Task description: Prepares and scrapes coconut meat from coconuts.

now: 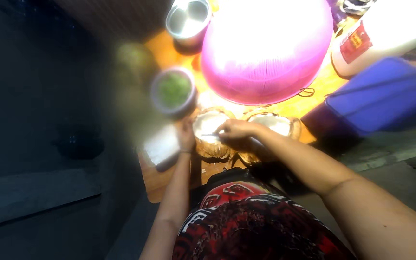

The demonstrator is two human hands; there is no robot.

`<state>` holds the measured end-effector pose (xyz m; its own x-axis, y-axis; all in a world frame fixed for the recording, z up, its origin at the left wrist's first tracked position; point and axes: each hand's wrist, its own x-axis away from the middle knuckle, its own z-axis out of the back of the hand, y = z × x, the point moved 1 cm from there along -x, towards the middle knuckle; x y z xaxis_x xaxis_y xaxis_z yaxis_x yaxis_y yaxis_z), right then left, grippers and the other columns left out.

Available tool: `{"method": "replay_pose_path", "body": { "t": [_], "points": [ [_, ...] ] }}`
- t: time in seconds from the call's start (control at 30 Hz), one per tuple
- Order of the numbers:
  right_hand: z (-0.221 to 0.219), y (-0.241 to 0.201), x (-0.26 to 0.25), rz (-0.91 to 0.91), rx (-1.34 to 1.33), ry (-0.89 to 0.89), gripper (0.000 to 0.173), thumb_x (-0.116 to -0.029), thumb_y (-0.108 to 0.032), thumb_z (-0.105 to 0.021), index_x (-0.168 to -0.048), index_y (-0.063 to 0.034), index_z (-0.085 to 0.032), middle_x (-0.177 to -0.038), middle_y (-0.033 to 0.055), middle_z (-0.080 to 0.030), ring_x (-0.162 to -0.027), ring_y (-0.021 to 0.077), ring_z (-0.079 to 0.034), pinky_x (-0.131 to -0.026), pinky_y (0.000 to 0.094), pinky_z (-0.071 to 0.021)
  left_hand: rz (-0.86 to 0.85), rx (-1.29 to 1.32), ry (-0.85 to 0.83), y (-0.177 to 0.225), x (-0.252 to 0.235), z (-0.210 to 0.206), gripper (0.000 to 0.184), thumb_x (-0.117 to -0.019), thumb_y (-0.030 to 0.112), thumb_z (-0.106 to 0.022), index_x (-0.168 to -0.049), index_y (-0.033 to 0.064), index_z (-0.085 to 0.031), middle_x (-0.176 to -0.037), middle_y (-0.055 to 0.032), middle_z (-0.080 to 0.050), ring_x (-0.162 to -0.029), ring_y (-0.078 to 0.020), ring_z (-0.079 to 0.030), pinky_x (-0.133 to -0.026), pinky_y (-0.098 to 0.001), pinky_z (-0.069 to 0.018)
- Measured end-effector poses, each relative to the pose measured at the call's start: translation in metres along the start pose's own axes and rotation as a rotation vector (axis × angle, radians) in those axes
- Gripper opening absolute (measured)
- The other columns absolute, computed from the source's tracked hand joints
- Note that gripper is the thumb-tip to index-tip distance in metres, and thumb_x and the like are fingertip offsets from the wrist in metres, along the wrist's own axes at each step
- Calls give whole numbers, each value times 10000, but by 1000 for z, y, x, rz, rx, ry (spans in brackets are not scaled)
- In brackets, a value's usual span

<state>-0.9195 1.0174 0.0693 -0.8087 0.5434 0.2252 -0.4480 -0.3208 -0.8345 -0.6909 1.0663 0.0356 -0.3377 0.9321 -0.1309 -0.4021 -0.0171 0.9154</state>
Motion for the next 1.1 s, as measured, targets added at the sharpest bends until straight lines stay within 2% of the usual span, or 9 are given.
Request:
{"method": "replay_pose_path", "body": {
  "t": [0.1, 0.17, 0.27, 0.4, 0.57, 0.7, 0.83, 0.97, 1.1],
  "points": [
    [23, -14, 22, -149, 79, -164, 251, -1054, -135, -586, -1250, -91, -737, -1106, 170, -733, -1033, 315, -688, -971, 549, -509, 4, -15, 3, 5, 1, 0, 333, -1076, 198, -521, -1303, -18, -631, -1215, -141, -695, -1098, -116, -663, -1002, -294, -515],
    [31, -21, 23, -205, 54, -111, 266, -1061, -134, -575, -1276, -98, -727, -1120, 178, -728, -1036, 317, -680, -968, 544, -502, -1, -14, 2, 7, 0, -1, 340, -1077, 208, -521, -1310, -13, -631, -1215, -140, -695, -1094, -111, -662, -998, -291, -513],
    [16, -9, 4, -83, -48, 83, 258, -1044, -129, -585, -1248, -95, -739, -1018, 163, -732, -883, 277, -672, -869, 527, -525, -8, 0, 5, 6, -2, -3, 334, -1074, 201, -530, -1303, -18, -635, -1192, -140, -702, -1061, -94, -668, -974, -269, -521],
    [-2, -1, -1, -38, -50, -1, 263, -1048, -156, -593, -1263, -88, -726, -956, 156, -726, -814, 262, -663, -823, 515, -538, -1, 10, 7, 1, -1, -1, 327, -1073, 182, -529, -1301, -28, -632, -1195, -149, -697, -1080, -106, -664, -988, -274, -519],
    [23, -13, 8, -134, 196, -128, 250, -1045, -182, -604, -1240, -128, -750, -1085, 178, -734, -1049, 365, -682, -948, 625, -498, 23, -5, 3, 9, 0, -1, 335, -1076, 196, -526, -1311, -21, -625, -1200, -140, -696, -1069, -93, -662, -976, -268, -519],
    [11, -17, -8, -63, 97, 52, 275, -1051, -164, -574, -1261, -84, -731, -1113, 198, -732, -1059, 368, -686, -966, 605, -500, 29, -6, 3, 9, -1, -2, 333, -1078, 192, -523, -1316, -18, -624, -1211, -146, -694, -1072, -106, -665, -984, -280, -516],
    [-6, -1, -5, -90, 143, -44, 240, -1029, -191, -594, -1213, -131, -737, -1012, 150, -739, -956, 340, -703, -866, 620, -534, 35, 13, 10, 2, 0, -1, 328, -1081, 207, -522, -1306, -4, -633, -1173, -129, -701, -1050, -95, -666, -969, -276, -527],
    [20, -17, -7, -175, 307, -109, 221, -1024, -216, -620, -1181, -163, -767, -1074, 174, -738, -1047, 408, -687, -861, 698, -506, 7, -3, 0, 2, -1, -1, 340, -1078, 203, -518, -1309, -21, -629, -1206, -147, -700, -1088, -122, -670, -991, -297, -524],
    [14, -23, -17, -94, 187, -37, 251, -1041, -173, -579, -1218, -99, -741, -1075, 198, -724, -1036, 392, -679, -919, 646, -501, 14, -1, 0, 4, -1, -1, 333, -1078, 196, -518, -1312, -13, -632, -1211, -147, -699, -1081, -116, -668, -986, -292, -520]
  ]
}}
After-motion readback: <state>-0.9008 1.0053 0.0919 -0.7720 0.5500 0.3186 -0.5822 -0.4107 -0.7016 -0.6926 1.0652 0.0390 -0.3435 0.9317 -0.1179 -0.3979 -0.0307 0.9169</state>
